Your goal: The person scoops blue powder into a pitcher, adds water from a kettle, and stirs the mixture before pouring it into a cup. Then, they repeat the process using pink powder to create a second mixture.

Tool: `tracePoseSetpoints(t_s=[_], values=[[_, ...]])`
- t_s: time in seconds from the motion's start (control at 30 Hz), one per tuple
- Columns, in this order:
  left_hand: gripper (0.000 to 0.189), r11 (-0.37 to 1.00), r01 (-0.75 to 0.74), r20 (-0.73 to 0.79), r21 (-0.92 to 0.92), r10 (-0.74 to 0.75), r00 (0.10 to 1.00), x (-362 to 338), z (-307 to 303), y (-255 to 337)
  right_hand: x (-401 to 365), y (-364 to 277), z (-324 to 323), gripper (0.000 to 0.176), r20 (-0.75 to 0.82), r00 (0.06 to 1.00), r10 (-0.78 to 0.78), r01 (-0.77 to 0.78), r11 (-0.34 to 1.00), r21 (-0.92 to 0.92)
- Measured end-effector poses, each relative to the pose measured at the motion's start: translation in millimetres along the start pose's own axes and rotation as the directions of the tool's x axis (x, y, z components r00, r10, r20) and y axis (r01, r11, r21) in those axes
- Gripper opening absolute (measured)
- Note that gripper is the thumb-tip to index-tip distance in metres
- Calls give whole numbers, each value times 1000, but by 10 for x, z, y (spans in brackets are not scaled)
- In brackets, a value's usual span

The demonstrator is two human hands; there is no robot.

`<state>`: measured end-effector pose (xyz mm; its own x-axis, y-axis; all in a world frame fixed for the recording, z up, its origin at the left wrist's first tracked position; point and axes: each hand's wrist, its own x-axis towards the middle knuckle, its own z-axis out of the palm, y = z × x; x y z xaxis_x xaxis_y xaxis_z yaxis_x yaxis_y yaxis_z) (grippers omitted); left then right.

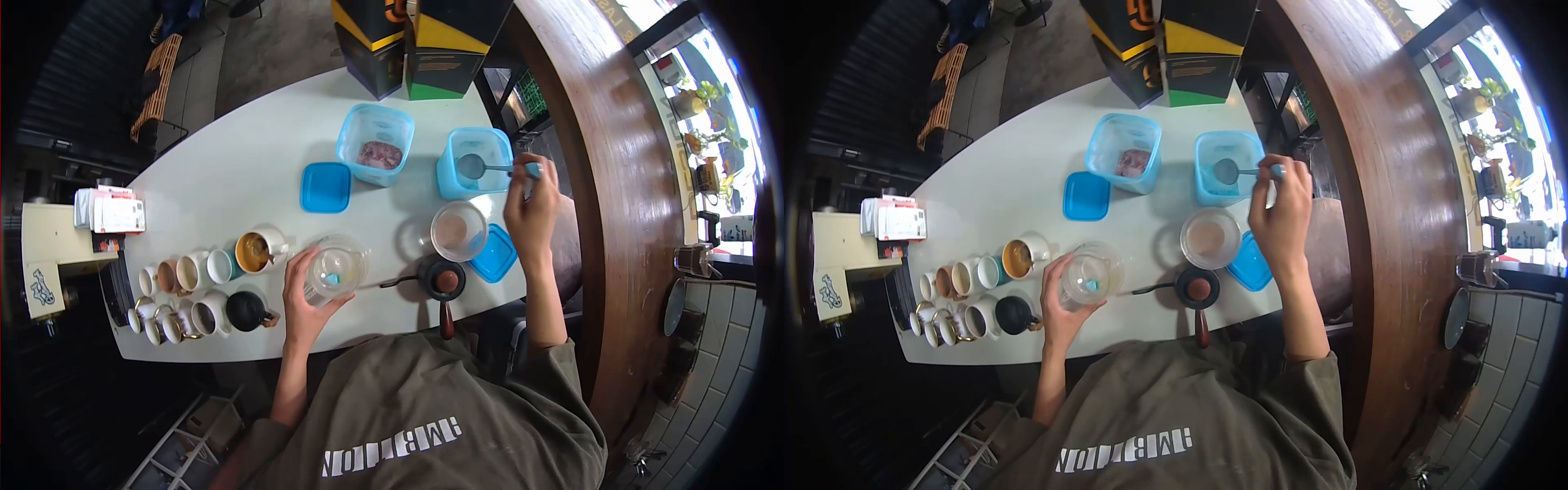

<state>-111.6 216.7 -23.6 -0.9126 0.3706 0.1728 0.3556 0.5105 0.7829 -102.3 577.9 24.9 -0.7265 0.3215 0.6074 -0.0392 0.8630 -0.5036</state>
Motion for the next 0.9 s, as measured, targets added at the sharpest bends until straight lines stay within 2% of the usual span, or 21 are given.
tracePoseSetpoints(t_s=[0.03,0.1,0.17,0.23,0.37,0.43,0.57,0.63,0.83,0.9], values=[[87,1000,31,6,1,-31,1000,-9,8,0,-5,20,43,14,39,999,31,-29,999,-42],[87,999,25,12,-20,-25,1000,-44,62,-75,14,81,108,16,73,997,-40,43,998,-44],[87,990,112,5,-91,-112,994,-79,115,-142,16,112,145,21,118,993,-5,9,1000,-30],[87,993,96,13,-63,-95,995,-85,147,-176,14,104,162,23,142,990,22,-20,1000,-15],[87,990,132,42,-42,-130,991,-119,158,-192,-3,136,189,23,142,990,-5,9,1000,-27],[88,981,179,43,-78,-176,983,-134,160,-223,8,129,171,22,132,991,10,-7,1000,-25],[89,983,155,56,-102,-150,987,-159,175,-318,-5,164,151,20,133,991,14,-16,1000,17],[90,967,202,42,-159,-197,979,-163,179,-347,8,161,155,19,126,992,5,-11,999,48],[91,977,176,69,-123,-169,983,-121,168,-389,60,146,51,12,61,986,152,-161,972,170],[91,982,167,69,-87,-162,984,-94,137,-379,40,188,55,9,51,962,267,-271,935,229]])
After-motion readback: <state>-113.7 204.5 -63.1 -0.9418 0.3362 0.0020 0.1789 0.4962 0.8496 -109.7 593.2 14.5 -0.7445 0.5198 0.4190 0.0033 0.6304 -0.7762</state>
